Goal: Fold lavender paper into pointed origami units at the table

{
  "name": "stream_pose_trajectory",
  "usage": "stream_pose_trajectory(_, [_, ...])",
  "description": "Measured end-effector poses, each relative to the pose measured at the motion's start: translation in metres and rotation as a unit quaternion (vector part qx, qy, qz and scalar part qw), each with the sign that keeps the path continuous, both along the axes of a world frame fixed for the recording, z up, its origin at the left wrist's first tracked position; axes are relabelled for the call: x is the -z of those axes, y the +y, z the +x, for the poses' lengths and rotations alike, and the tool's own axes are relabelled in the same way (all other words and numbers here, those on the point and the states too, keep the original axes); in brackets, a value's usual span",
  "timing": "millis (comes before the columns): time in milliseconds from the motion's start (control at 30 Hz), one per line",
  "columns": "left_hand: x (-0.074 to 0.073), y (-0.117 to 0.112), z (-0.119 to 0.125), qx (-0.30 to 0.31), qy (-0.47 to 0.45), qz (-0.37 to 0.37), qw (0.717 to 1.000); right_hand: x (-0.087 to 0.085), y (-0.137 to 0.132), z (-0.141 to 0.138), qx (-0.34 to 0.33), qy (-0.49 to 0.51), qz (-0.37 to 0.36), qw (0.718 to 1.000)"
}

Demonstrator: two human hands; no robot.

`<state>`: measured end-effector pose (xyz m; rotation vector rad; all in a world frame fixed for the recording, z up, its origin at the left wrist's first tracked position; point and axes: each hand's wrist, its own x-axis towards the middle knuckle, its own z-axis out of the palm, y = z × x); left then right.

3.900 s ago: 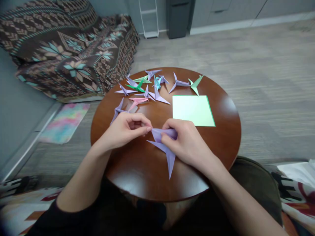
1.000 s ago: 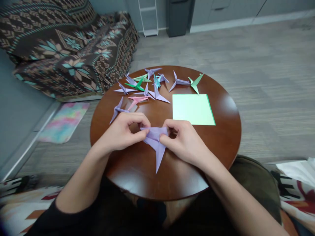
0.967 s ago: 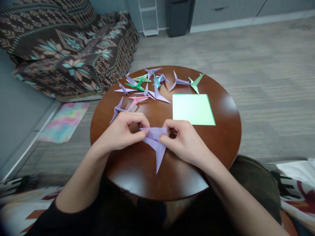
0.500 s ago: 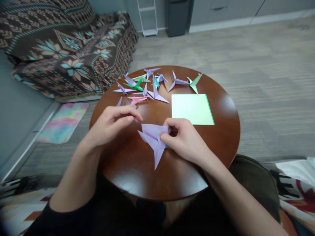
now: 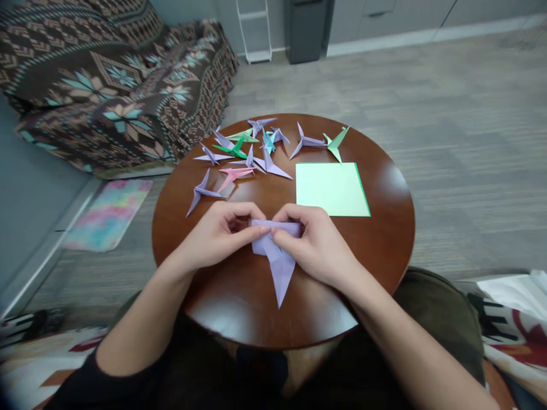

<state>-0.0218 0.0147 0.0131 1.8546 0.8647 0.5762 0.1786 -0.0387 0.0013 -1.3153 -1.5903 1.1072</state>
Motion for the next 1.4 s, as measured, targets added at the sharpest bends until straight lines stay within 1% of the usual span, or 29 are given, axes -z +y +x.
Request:
stream_pose_trajectory(267, [0.003, 0.001, -0.001, -0.06, -0.039, 0.073, 0.995, 0.001, 0.002, 0.005, 0.004, 0.031, -0.022, 0.999])
stream_pose_trajectory(500, [0.001, 0.004, -0.005, -0.083, -0.039, 0.111, 0.99, 0.006, 0.004, 0.008, -0.01, 0.05, -0.059, 0.997])
stream_pose_trajectory(567, [0.002, 0.004, -0.004, -0.08, -0.027, 0.118, 0.989, 0.006, 0.005, 0.009, -0.014, 0.043, -0.069, 0.997])
stream_pose_trajectory(633, [0.003, 0.003, -0.003, -0.084, -0.003, 0.129, 0.988, 0.006, 0.006, 0.009, -0.002, 0.028, -0.072, 0.997])
stream_pose_trajectory(700, [0.004, 0.003, -0.001, -0.123, 0.022, 0.154, 0.98, 0.005, 0.007, 0.007, 0.043, 0.024, -0.055, 0.997])
stream_pose_trajectory(767, [0.005, 0.003, 0.001, -0.185, 0.036, 0.187, 0.964, 0.004, 0.006, 0.005, 0.099, 0.036, -0.019, 0.994])
stream_pose_trajectory(800, [0.005, 0.003, 0.002, -0.211, 0.037, 0.2, 0.956, 0.004, 0.006, 0.004, 0.115, 0.038, -0.002, 0.993])
stream_pose_trajectory(833, [0.004, 0.003, 0.002, -0.225, 0.035, 0.207, 0.951, 0.004, 0.006, 0.003, 0.116, 0.031, 0.011, 0.993])
stream_pose_trajectory(867, [0.004, 0.002, 0.002, -0.225, 0.032, 0.207, 0.952, 0.004, 0.005, 0.002, 0.109, 0.02, 0.023, 0.994])
stream_pose_trajectory(900, [0.003, 0.001, 0.002, -0.212, 0.029, 0.2, 0.956, 0.004, 0.005, 0.002, 0.098, 0.003, 0.035, 0.995])
stream_pose_trajectory(967, [0.002, -0.001, 0.002, -0.166, 0.026, 0.165, 0.972, 0.005, 0.004, 0.002, 0.091, -0.038, 0.076, 0.992])
stream_pose_trajectory(1067, [0.002, -0.004, 0.002, -0.107, 0.005, 0.076, 0.991, 0.006, 0.004, 0.003, 0.114, -0.112, 0.167, 0.973])
stream_pose_trajectory(1133, [0.003, -0.005, 0.003, -0.1, -0.019, 0.034, 0.994, 0.006, 0.004, 0.005, 0.114, -0.159, 0.213, 0.957])
stream_pose_trajectory(1167, [0.003, -0.006, 0.004, -0.104, -0.03, 0.026, 0.994, 0.006, 0.004, 0.005, 0.105, -0.175, 0.227, 0.952])
stream_pose_trajectory(1267, [0.003, -0.006, 0.005, -0.106, -0.024, 0.053, 0.993, 0.007, 0.003, 0.004, 0.08, -0.2, 0.244, 0.946])
stream_pose_trajectory(1400, [0.004, -0.006, 0.007, -0.073, 0.038, 0.141, 0.986, 0.007, 0.001, 0.0, 0.062, -0.204, 0.252, 0.944])
